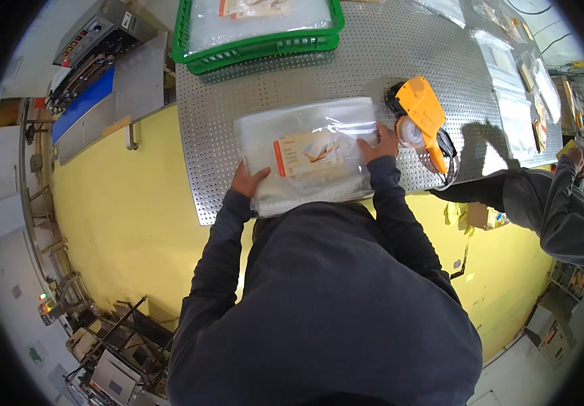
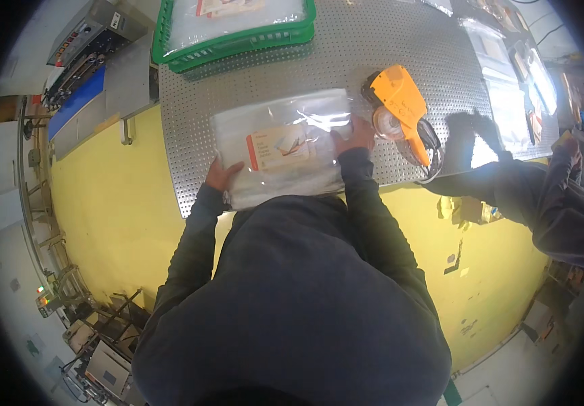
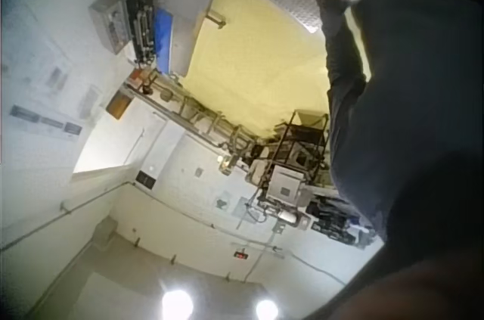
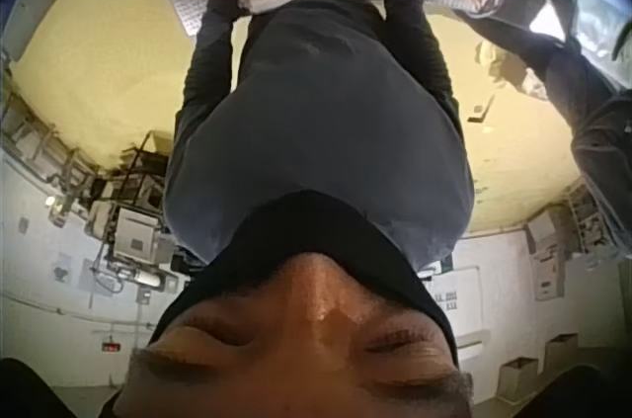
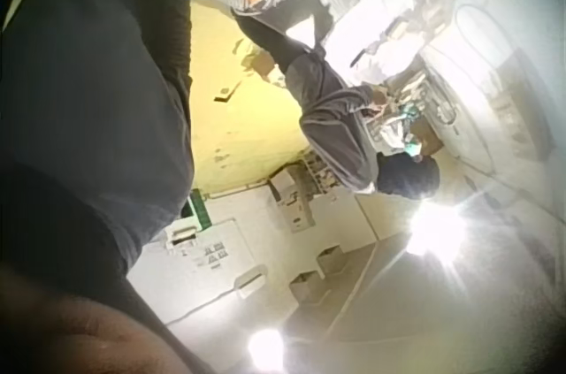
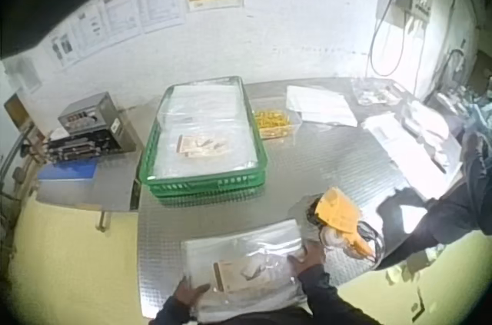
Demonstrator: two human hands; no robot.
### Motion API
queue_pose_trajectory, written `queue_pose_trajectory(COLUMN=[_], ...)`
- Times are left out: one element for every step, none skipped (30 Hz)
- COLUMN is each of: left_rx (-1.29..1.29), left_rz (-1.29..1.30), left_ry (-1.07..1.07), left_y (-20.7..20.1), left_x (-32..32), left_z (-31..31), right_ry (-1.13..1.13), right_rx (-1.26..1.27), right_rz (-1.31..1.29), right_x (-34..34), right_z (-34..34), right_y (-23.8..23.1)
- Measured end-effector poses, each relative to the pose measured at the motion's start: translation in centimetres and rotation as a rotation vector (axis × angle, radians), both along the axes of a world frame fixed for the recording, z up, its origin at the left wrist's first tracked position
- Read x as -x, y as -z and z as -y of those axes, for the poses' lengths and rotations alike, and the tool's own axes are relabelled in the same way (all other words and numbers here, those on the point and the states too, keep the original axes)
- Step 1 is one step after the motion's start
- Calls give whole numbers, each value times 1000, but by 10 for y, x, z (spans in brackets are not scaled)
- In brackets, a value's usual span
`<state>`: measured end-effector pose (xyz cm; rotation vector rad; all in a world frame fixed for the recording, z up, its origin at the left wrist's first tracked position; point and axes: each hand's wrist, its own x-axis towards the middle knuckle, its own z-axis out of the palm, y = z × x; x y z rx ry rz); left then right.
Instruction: The person places small rectangular items into clear plastic bags on a perforated metal table, then uses a handheld yellow sealing device to seal each bag. Sealed bags are stacked on the table.
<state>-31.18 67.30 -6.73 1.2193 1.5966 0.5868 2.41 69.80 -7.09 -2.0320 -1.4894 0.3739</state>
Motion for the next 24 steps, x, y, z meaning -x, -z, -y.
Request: queue_pose_trajectory(left_rx=[-15,-31,-36,-144,-252,-345,-309,-273,-243,-240,-238,-233,-195,-156,-116,-113,-110,-112,-136,-160,-183,-238,-293,-351], left_rz=[82,164,246,117,-12,-144,-95,-47,-1,28,57,89,65,40,14,19,24,31,65,100,128,41,-46,-133], left_ry=[-21,-43,-58,-36,-14,2,-15,-31,-57,-61,-64,-64,-46,-28,-20,-20,-19,-6,-46,-86,-143,-146,-148,-147], left_y=[-2,-3,-7,-10,-12,-17,-21,-25,-26,-23,-18,-18,-17,-17,-18,-10,4,1,-3,-7,-14,-14,-13,-12], left_x=[0,0,-3,-7,-12,-17,-21,-25,-26,-23,-20,-18,-17,-15,-14,-13,-12,-16,-21,-27,-33,-37,-40,-42], left_z=[-1,2,4,3,1,7,8,6,6,10,16,21,26,32,41,47,54,51,51,54,56,54,52,47], right_ry=[-12,-25,-31,-64,-58,-57,-54,-70,-96,-120,-147,-169,-191,-135,-89,-34,-23,0,23,48,57,80,3,-70], right_rx=[-44,-89,-123,-210,-198,-172,-144,-120,-99,-78,-83,-85,-88,-17,57,123,96,62,27,141,260,374,364,350], right_rz=[86,172,258,86,-22,-131,-239,-289,-342,-394,-410,-425,-439,-383,-326,-270,-301,-330,-359,-363,-369,-373,-262,-152], right_x=[0,-1,-2,-2,-2,1,2,0,-3,-5,-7,-10,-11,-11,-6,-3,-4,-3,-4,-10,-6,-5,-9,-16], right_z=[-1,-4,-4,-8,-17,-21,-21,-17,-18,-18,-16,-10,-3,6,14,20,26,30,31,29,21,15,9,1], right_y=[-3,-2,1,6,10,13,15,15,13,11,11,9,8,7,-9,-19,-10,-4,2,6,-11,-22,-19,-12])
